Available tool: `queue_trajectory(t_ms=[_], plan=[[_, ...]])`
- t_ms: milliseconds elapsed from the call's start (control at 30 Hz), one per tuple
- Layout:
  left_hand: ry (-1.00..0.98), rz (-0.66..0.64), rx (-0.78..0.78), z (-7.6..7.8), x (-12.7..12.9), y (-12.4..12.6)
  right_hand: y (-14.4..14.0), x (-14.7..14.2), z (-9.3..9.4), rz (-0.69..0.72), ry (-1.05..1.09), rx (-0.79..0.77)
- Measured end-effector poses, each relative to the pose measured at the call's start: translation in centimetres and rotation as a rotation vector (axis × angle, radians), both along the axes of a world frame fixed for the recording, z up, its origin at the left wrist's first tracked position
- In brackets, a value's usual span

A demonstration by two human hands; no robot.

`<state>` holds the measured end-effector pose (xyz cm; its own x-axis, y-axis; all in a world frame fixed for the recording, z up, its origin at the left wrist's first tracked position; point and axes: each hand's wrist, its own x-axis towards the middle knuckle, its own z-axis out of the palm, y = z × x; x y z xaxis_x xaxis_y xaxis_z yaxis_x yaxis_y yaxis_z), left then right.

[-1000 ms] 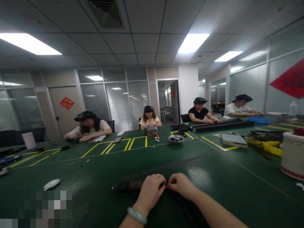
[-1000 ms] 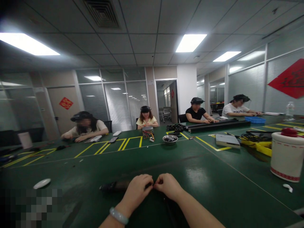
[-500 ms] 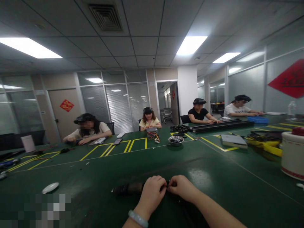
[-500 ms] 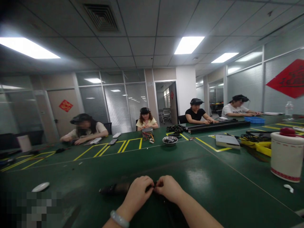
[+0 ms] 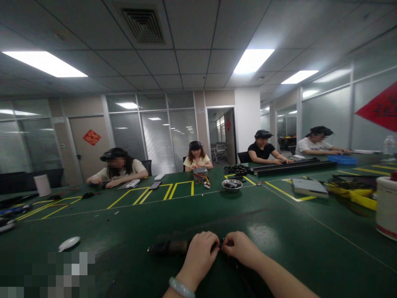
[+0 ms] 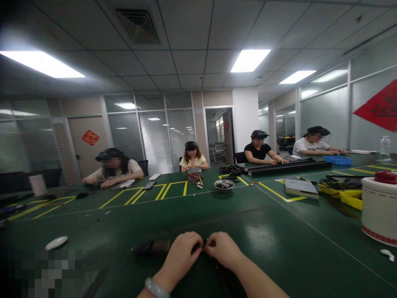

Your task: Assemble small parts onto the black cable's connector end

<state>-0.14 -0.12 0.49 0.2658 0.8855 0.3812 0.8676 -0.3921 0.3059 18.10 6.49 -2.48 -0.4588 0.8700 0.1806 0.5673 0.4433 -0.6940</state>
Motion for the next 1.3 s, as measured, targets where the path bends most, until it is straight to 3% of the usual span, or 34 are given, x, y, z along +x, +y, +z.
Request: queue_trajectory(t_ms=[167,1300], plan=[[0.007,0.046,-0.010,-0.29,0.00,0.25,0.17,-0.05,-0.32,-0.002,0.014,0.024],[0.018,0.018,0.021,-0.29,0.19,0.13,0.40,-0.41,-0.72,-0.002,0.046,0.000]])
